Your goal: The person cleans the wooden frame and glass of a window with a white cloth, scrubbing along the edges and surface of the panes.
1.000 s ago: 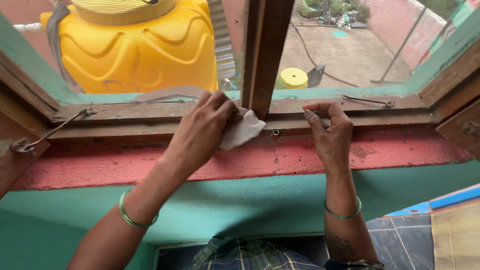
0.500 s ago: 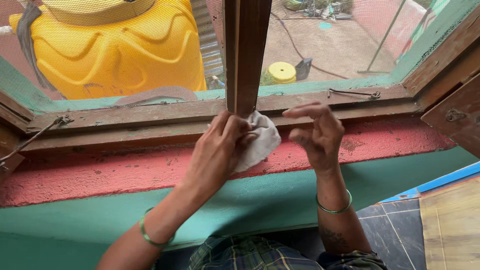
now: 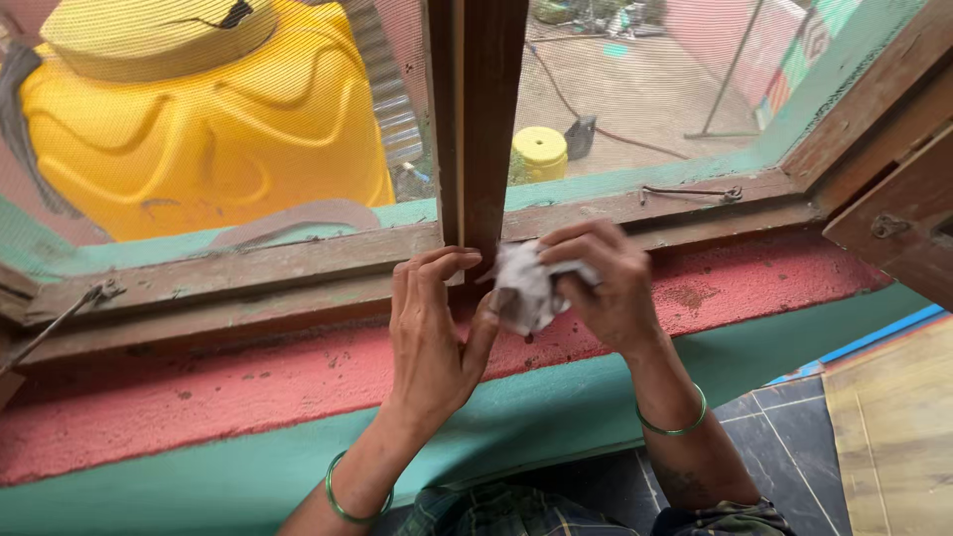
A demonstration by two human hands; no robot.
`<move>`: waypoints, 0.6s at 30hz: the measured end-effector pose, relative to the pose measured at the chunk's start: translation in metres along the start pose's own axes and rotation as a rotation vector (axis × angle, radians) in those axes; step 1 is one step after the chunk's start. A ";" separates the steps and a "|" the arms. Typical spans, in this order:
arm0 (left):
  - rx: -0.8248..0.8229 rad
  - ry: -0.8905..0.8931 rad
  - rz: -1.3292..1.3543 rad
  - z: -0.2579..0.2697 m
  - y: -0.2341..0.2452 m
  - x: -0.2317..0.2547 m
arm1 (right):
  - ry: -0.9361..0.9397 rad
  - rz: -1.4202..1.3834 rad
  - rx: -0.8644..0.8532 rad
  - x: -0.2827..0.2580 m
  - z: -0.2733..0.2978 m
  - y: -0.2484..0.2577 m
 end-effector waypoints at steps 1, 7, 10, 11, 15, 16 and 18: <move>0.002 0.009 -0.006 -0.001 0.002 -0.001 | -0.004 0.009 0.005 0.001 0.001 0.001; -0.066 0.005 -0.073 -0.004 -0.008 -0.001 | 0.071 0.104 -0.058 -0.017 -0.012 -0.006; -0.090 -0.020 -0.122 -0.003 -0.011 0.001 | 0.101 0.265 -0.191 -0.025 -0.015 -0.019; -0.091 -0.020 -0.138 -0.004 -0.010 0.000 | 0.061 0.220 -0.191 -0.023 -0.016 -0.018; -0.102 -0.037 -0.167 -0.005 -0.012 0.000 | -0.082 0.143 -0.181 -0.006 -0.014 -0.016; -0.098 -0.035 -0.181 -0.004 -0.011 0.000 | -0.091 0.153 -0.178 -0.002 -0.012 -0.013; -0.100 -0.038 -0.184 -0.003 -0.011 0.000 | -0.101 0.155 -0.128 0.007 -0.007 -0.001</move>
Point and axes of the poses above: each hand's wrist, its own z-axis away from the middle knuckle, its own y-axis out of the back of the hand, x = y × z, the point moved 8 cm from there along -z, towards the middle knuckle, and after that the axes turned 1 degree about -x, right-handed, at the moved point
